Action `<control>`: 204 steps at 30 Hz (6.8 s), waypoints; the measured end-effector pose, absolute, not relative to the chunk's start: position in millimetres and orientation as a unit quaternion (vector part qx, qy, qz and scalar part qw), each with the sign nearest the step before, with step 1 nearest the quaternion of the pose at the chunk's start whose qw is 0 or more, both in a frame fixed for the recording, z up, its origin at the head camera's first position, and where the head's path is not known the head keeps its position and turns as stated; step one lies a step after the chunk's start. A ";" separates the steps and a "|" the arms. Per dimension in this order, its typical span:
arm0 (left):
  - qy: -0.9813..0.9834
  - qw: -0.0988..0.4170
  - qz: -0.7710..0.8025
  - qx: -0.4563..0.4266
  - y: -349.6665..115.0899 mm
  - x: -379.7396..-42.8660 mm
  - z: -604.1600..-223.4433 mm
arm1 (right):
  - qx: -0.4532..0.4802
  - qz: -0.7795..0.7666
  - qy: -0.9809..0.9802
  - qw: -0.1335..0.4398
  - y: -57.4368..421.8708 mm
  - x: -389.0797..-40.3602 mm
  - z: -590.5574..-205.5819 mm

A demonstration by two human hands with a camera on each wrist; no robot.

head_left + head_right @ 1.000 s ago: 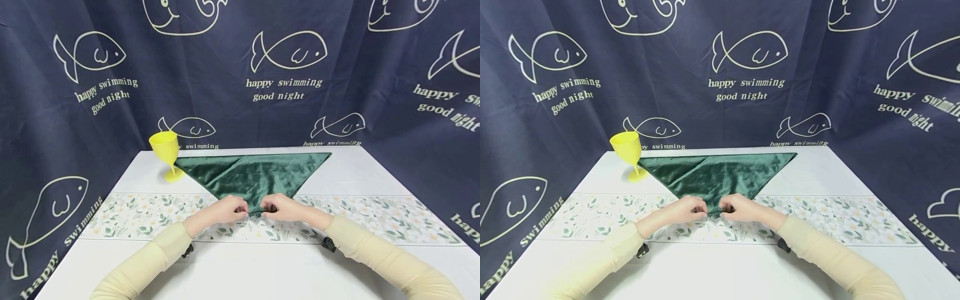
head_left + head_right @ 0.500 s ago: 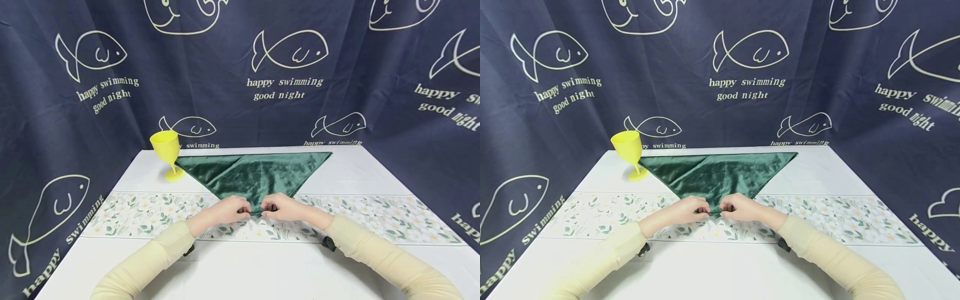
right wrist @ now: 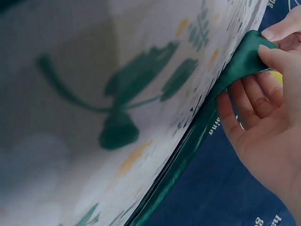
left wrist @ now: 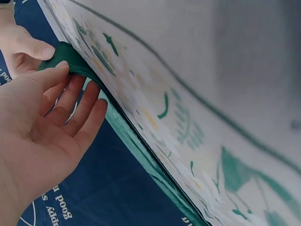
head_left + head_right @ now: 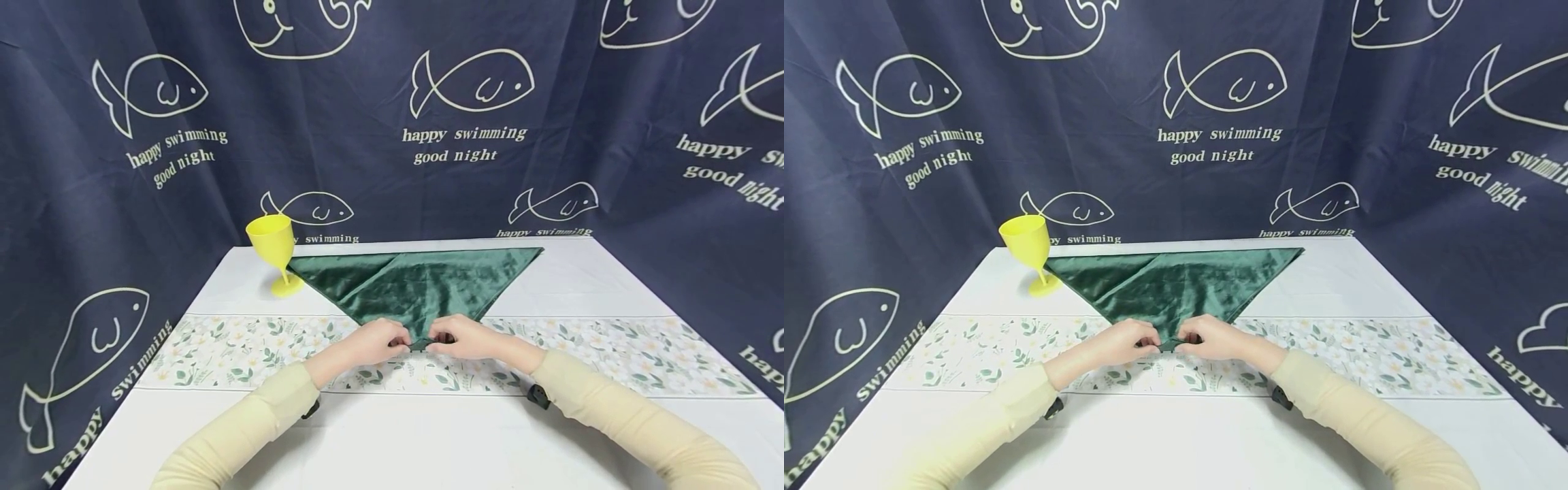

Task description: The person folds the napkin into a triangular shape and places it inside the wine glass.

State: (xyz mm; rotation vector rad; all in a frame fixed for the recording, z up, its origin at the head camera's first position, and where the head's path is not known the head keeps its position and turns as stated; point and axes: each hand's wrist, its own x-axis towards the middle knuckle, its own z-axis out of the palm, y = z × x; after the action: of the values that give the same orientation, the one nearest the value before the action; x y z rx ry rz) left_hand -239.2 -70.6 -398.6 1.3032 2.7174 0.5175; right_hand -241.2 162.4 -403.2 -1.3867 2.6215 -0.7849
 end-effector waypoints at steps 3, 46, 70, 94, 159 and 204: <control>0.885 0.046 0.175 0.428 -70.4 -239.1 -398.6 | -0.454 -0.264 0.850 0.038 162.3 -241.3 -402.5; 0.878 0.083 0.173 0.439 -74.0 -243.0 -401.3 | -0.415 -0.237 0.878 0.039 161.9 -241.8 -402.9; 0.890 0.083 0.166 0.416 -71.8 -241.9 -398.4 | -0.405 -0.224 0.886 0.019 162.3 -240.6 -401.3; 0.861 0.103 0.276 0.414 -73.5 -244.4 -401.1 | -0.414 -0.261 0.870 0.052 163.1 -242.1 -403.2; 0.878 0.107 0.211 0.416 -73.5 -243.4 -401.1 | -0.387 -0.260 0.882 0.060 159.1 -242.9 -404.9; 0.903 0.071 0.161 0.392 -73.3 -240.1 -400.2 | -0.392 -0.224 0.892 0.025 160.5 -243.7 -408.7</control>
State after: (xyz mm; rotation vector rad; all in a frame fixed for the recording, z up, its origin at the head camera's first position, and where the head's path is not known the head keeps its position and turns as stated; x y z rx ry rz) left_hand -240.1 -73.3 -400.2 1.1798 2.7137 0.4854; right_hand -243.7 160.5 -408.7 -1.2114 2.7581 -0.6939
